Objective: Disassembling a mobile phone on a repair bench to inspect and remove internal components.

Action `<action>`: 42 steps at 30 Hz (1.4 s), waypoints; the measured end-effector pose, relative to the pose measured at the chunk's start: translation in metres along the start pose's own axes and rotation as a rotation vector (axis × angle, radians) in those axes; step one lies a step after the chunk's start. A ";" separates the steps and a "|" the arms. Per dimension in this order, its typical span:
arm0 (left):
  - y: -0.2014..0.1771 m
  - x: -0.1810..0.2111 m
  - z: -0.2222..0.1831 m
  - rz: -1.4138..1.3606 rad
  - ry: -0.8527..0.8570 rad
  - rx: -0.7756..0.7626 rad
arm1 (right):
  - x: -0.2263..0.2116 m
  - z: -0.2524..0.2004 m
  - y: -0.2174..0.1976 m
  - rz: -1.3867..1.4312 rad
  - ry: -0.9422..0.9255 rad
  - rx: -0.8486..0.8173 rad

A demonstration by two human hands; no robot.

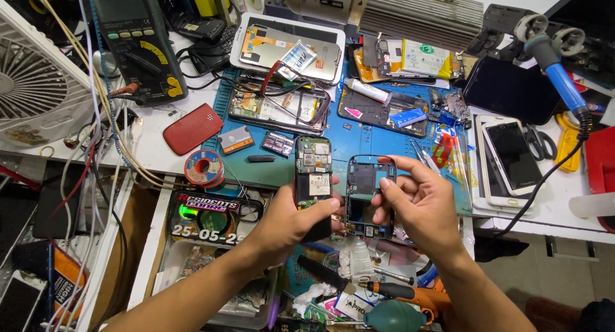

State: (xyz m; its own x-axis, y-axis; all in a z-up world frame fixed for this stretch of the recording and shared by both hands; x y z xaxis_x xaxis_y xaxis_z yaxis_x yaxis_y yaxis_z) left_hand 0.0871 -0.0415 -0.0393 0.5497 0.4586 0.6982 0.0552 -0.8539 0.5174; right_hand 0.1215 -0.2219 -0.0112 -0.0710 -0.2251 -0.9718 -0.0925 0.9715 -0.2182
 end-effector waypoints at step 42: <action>-0.019 -0.008 0.009 -0.074 0.088 0.136 | -0.021 -0.021 0.037 -0.281 -0.368 -0.091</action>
State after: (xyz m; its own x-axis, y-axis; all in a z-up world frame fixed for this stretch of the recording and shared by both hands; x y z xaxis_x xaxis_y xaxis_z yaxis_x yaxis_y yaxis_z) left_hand 0.0893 -0.0311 -0.0589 0.4653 0.5364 0.7041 0.2089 -0.8395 0.5015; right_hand 0.0984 -0.1832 0.0031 0.3245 -0.4210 -0.8470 -0.1459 0.8625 -0.4845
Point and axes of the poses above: each hand's wrist, its own z-axis towards the middle knuckle, its own y-axis out of the palm, x = y × z, the point moved 9 cm from there along z, towards the middle knuckle, and after that the axes turned 7 degrees about -z, right-handed, at the moved point
